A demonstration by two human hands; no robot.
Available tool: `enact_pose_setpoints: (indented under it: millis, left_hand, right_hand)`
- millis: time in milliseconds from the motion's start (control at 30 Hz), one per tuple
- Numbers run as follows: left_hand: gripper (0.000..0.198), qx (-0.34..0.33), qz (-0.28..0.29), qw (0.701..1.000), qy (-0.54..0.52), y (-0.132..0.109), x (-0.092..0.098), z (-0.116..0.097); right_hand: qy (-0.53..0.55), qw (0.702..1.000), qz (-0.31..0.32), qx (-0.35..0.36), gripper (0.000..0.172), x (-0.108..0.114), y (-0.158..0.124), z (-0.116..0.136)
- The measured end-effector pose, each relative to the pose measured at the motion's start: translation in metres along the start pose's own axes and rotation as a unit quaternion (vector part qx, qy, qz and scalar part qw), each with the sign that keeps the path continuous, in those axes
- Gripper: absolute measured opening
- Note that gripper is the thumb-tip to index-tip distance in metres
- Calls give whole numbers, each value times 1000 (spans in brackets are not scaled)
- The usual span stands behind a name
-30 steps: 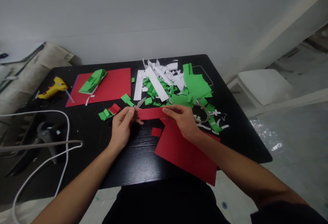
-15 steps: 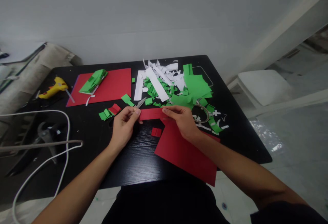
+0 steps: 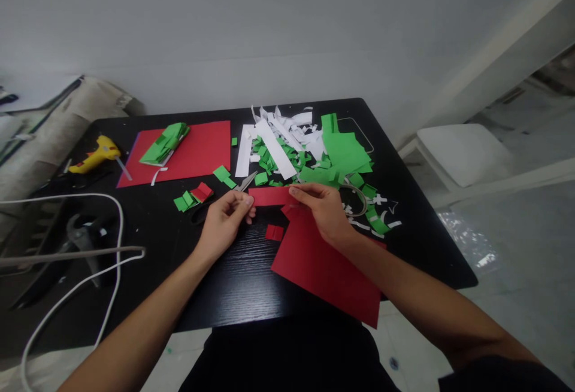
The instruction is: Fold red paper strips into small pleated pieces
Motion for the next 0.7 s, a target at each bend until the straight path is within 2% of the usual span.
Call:
enact_pose_setpoints:
  millis: [233,333,433,500,600,700]
  left_hand:
    - [34,-21,5,1000,-10,1,1,-5]
    - [30,-37,-10,999,-15,2,4,-6]
    - [27,-51,-25,998,-7,1,6,-7]
    - [26,-54,-11,998,5,-1,3,-7]
    - [24,-47,44,997,34,-6,-7,-4]
    - [23,-40,86,995,43,-11,-17,-3]
  right_hand:
    - [6,1000,10,1,25,1,1,2]
    - [-50,997,50,5,20,-1,0,4]
    - [-118,986,122,8,17,-8,-2,5]
    - [-148,974,172,10,20,-14,-7,3]
    - [-168,954,247,0,29,-28,-16,-4]
    - [-144,950,277,-26,33,-35,-23,-12]
Point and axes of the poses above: each hand's wrist, its own y-axis towards the middle knuckle, its own x-axis out of the back of the hand, z = x × y, the point moved 6 cm from there along y, towards the middle knuckle, and after that the axes turned 8 degrees about -y, right-handed, at the moved point
